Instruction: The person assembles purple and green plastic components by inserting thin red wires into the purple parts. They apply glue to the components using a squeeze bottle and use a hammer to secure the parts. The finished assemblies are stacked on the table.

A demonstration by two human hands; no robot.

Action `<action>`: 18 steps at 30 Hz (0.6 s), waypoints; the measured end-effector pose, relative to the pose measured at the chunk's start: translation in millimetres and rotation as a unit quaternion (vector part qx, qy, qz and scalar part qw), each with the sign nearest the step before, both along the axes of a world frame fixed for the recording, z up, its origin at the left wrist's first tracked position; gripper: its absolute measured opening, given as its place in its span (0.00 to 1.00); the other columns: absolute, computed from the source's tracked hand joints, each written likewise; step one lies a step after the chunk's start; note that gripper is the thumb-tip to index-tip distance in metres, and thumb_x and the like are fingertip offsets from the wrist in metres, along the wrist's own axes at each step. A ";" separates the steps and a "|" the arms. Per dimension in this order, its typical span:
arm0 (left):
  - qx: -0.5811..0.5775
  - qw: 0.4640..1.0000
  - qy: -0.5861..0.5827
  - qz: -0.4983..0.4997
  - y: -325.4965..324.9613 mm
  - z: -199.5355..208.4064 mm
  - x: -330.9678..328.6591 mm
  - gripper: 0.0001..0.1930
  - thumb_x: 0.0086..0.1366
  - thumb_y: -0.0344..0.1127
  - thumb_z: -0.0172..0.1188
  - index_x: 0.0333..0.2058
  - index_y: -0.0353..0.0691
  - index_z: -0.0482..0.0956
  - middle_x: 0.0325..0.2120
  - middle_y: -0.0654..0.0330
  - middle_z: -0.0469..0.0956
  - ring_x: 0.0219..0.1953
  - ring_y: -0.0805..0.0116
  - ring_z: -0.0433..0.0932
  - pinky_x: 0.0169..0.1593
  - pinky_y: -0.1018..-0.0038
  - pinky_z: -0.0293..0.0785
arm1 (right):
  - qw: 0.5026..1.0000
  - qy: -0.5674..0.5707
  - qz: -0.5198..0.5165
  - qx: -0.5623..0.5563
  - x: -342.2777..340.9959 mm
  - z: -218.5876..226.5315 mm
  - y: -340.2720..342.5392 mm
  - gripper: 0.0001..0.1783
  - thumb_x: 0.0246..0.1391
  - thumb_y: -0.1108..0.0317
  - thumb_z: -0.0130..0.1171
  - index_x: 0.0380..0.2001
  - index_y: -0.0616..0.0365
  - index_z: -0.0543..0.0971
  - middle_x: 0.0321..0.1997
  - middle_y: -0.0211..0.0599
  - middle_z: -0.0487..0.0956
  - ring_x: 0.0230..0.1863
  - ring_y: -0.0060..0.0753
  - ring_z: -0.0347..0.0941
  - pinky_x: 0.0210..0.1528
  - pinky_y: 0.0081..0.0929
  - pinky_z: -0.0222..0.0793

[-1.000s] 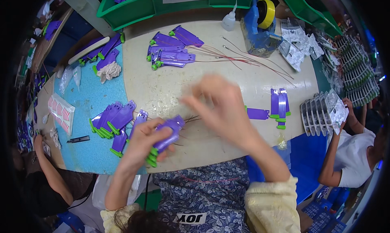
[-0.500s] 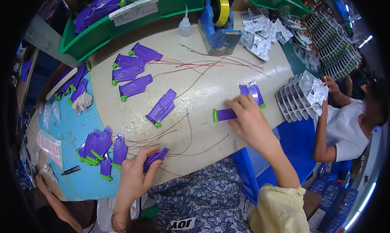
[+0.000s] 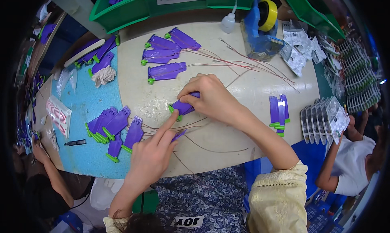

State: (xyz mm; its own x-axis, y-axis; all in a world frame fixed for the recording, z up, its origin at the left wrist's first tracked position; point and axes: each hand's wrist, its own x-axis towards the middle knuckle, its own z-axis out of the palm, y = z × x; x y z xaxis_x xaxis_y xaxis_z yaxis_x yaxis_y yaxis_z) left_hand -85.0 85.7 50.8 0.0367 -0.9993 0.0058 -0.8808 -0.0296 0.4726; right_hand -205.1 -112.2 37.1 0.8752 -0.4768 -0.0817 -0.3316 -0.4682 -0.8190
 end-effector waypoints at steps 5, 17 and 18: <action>0.015 1.000 0.014 0.016 -3.2 -3.9 1.2 0.08 0.65 0.33 0.58 0.40 0.39 0.70 0.62 0.59 0.71 0.24 0.62 0.83 0.23 0.66 0.78 | 0.981 -0.030 0.047 -0.188 -6.9 -4.5 12.1 0.15 0.39 0.72 0.71 0.35 0.58 0.85 0.42 0.35 0.74 0.49 0.42 0.67 0.54 0.36 0.60; -0.010 0.984 0.119 0.134 21.1 10.2 19.8 0.08 0.67 0.33 0.60 0.42 0.39 0.74 0.29 0.49 0.80 0.27 0.46 0.80 0.28 0.57 0.72 | 0.986 -0.079 0.020 -0.143 -9.9 0.6 6.8 0.10 0.38 0.73 0.73 0.25 0.62 0.82 0.44 0.35 0.80 0.49 0.38 0.72 0.51 0.34 0.66; -0.012 0.984 0.120 0.131 25.4 8.9 22.2 0.08 0.67 0.34 0.59 0.42 0.40 0.74 0.31 0.51 0.80 0.27 0.47 0.80 0.27 0.57 0.73 | 0.983 -0.112 0.006 -0.147 -9.8 1.0 6.5 0.10 0.38 0.73 0.73 0.25 0.62 0.82 0.44 0.36 0.81 0.49 0.38 0.73 0.50 0.33 0.68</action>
State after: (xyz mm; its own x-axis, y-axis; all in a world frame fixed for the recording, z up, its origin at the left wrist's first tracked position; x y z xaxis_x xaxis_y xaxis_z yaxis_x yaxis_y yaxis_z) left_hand -62.8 111.0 59.8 0.2964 -0.9550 -0.0102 -0.7077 -0.2268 0.6691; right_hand -214.9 -105.7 38.1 0.8616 -0.4401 0.2528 -0.1515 -0.6984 -0.6995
